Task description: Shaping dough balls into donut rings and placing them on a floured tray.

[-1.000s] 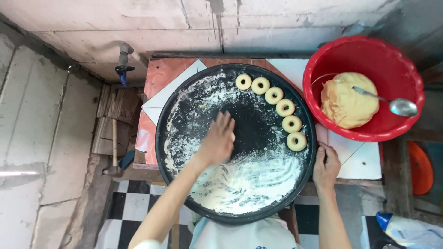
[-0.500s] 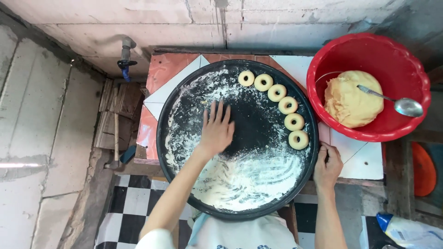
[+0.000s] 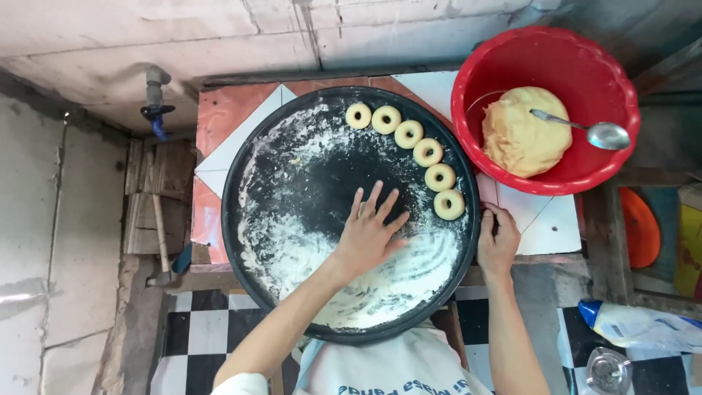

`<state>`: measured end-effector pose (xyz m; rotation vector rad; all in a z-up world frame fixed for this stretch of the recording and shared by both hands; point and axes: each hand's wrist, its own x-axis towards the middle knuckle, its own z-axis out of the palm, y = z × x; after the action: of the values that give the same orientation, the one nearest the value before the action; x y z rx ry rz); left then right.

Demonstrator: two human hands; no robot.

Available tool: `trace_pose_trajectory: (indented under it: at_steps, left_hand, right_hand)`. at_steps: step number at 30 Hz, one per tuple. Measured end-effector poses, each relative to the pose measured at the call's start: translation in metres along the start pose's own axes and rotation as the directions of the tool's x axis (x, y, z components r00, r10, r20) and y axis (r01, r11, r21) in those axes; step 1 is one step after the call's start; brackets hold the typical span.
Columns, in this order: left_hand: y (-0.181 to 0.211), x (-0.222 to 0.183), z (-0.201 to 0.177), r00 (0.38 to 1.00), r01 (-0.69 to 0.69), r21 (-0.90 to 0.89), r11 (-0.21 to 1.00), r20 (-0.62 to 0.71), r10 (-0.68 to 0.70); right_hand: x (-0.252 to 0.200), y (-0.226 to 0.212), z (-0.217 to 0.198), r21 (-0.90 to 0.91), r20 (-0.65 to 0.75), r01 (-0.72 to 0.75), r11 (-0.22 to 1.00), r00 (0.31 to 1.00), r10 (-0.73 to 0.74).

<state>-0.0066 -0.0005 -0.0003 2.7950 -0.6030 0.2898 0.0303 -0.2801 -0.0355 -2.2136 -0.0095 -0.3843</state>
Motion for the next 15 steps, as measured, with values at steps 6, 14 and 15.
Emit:
trace_pose_trajectory:
  at_steps: [6,14,15]
  left_hand:
    - [0.013,-0.007,-0.017,0.988,-0.052,0.161,0.986,0.150,0.028]
    - [-0.030,0.051,-0.027,0.787,0.307,0.201,0.930,0.496,-0.367]
    - [-0.037,0.052,-0.038,0.787,0.313,0.205,0.927,0.491,-0.374]
  right_hand:
    - [-0.001,0.003,0.002,-0.003,-0.011,0.029,1.000,1.000,-0.029]
    - [-0.001,0.006,0.002,-0.007,-0.001,0.008,1.000,1.000,-0.008]
    - [-0.002,0.005,0.001,-0.002,0.002,0.015,1.000,1.000,-0.015]
